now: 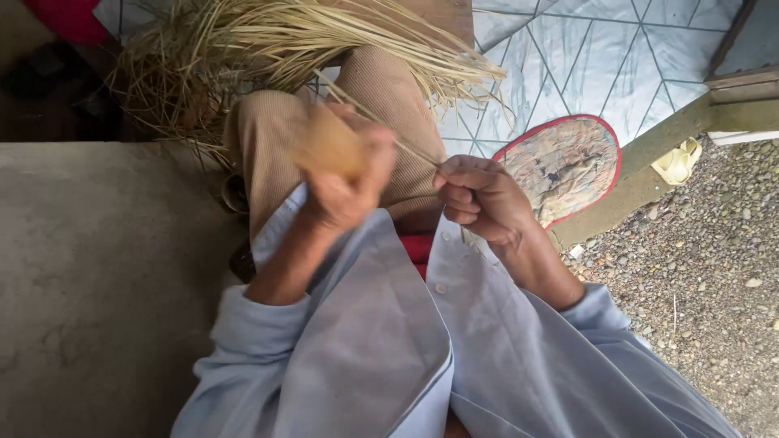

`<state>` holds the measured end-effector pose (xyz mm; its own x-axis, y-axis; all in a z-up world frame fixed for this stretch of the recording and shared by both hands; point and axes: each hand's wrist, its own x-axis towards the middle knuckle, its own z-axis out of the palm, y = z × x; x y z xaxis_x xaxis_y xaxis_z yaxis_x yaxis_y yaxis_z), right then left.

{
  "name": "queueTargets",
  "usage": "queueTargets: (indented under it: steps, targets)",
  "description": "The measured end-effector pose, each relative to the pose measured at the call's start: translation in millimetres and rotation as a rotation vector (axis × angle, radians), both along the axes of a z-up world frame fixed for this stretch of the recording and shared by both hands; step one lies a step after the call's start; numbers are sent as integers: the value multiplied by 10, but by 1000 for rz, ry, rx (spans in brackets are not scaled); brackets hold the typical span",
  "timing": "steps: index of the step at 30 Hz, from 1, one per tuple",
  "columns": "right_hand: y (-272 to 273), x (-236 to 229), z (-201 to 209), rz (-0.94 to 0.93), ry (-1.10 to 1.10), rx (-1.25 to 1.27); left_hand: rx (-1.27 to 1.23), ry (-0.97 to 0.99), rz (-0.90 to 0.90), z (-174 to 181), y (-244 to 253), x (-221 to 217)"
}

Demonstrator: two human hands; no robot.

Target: Preparing straw fibers by pulling them against a wooden tool to strip and smooth them for weaving.

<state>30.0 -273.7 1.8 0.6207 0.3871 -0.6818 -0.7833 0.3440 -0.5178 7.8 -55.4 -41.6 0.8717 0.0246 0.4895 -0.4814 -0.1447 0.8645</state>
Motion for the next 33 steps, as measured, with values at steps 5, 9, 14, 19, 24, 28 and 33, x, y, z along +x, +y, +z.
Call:
queueTargets:
  steps: [5,9,14,19,24,28,33]
  targets:
    - [143,-3,-118,46,45,243,434,-576,437,-170,-427,207]
    - [217,-132,-169,60,-243,142,290,-570,672,-843,-231,410]
    - [104,-271,24,144,-392,-43,182,10,734,-141,195,513]
    - [-46,-296,133,258,-470,-180,346,53,900,-201,605,726]
    - [-72,-203,-88,368,-697,-566,70,884,606,539,490,552]
    - [33,-171,-211,419,-789,-565,236,224,-27,396,-106,352]
    - [82,-198,-190,329,-842,-533,661,128,106,88,-436,266]
